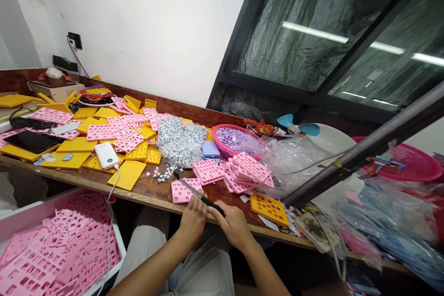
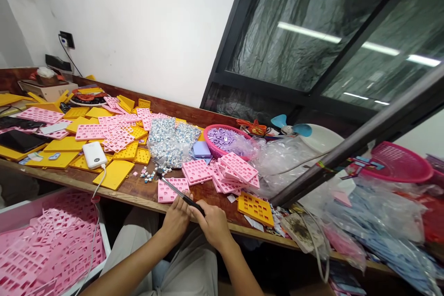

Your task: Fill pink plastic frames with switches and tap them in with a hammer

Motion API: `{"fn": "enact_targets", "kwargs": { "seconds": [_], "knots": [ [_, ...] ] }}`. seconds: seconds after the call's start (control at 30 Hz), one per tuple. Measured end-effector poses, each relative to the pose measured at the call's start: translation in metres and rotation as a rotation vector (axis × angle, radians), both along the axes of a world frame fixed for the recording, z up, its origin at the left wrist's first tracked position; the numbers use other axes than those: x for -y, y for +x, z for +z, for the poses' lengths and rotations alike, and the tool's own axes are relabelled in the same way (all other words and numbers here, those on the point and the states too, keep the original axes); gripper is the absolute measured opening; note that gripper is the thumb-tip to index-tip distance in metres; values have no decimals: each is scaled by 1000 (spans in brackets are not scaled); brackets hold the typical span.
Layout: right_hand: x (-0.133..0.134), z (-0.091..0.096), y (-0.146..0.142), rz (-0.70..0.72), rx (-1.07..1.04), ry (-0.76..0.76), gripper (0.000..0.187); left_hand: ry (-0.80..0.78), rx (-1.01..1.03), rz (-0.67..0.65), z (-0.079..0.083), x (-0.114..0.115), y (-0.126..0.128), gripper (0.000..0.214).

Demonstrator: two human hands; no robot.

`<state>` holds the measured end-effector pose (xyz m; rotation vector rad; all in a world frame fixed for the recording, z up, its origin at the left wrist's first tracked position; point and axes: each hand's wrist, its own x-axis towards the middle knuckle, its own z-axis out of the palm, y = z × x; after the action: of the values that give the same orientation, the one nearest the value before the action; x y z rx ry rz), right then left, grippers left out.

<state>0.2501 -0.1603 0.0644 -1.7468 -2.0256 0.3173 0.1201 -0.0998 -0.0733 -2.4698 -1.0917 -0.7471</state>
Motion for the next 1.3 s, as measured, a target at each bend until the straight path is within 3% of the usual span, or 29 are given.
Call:
{"fn": "enact_targets", "kwargs": {
  "seconds": [0.1,0.23,0.5,0.83,1.0,1.13,1.3],
  "knots": [
    [-12,-1,-3,-25,-87,54,44,-20,-4,7,2,0,2,48],
    [-22,-3,-6,-51,113,13,42,-29,-15,-16,1,-1,3,46],
    [-30,-9,-10,-126,271,-22,42,-16,-46,-17,-4,-2,2,51],
    [-26,-13,-2,-168,252,-37,42,-1,-27,-7,2,0,1,49],
    [-24,-12,1,-167,155,30,46,-21,7,-5,4,1,0,51],
    [-25,-11,0,-160,227,-9,44,-34,-11,-3,5,2,0,47],
    [-19,-15,13,-177,35,68,51,-12,21,23,11,4,-1,52]
  ]
}}
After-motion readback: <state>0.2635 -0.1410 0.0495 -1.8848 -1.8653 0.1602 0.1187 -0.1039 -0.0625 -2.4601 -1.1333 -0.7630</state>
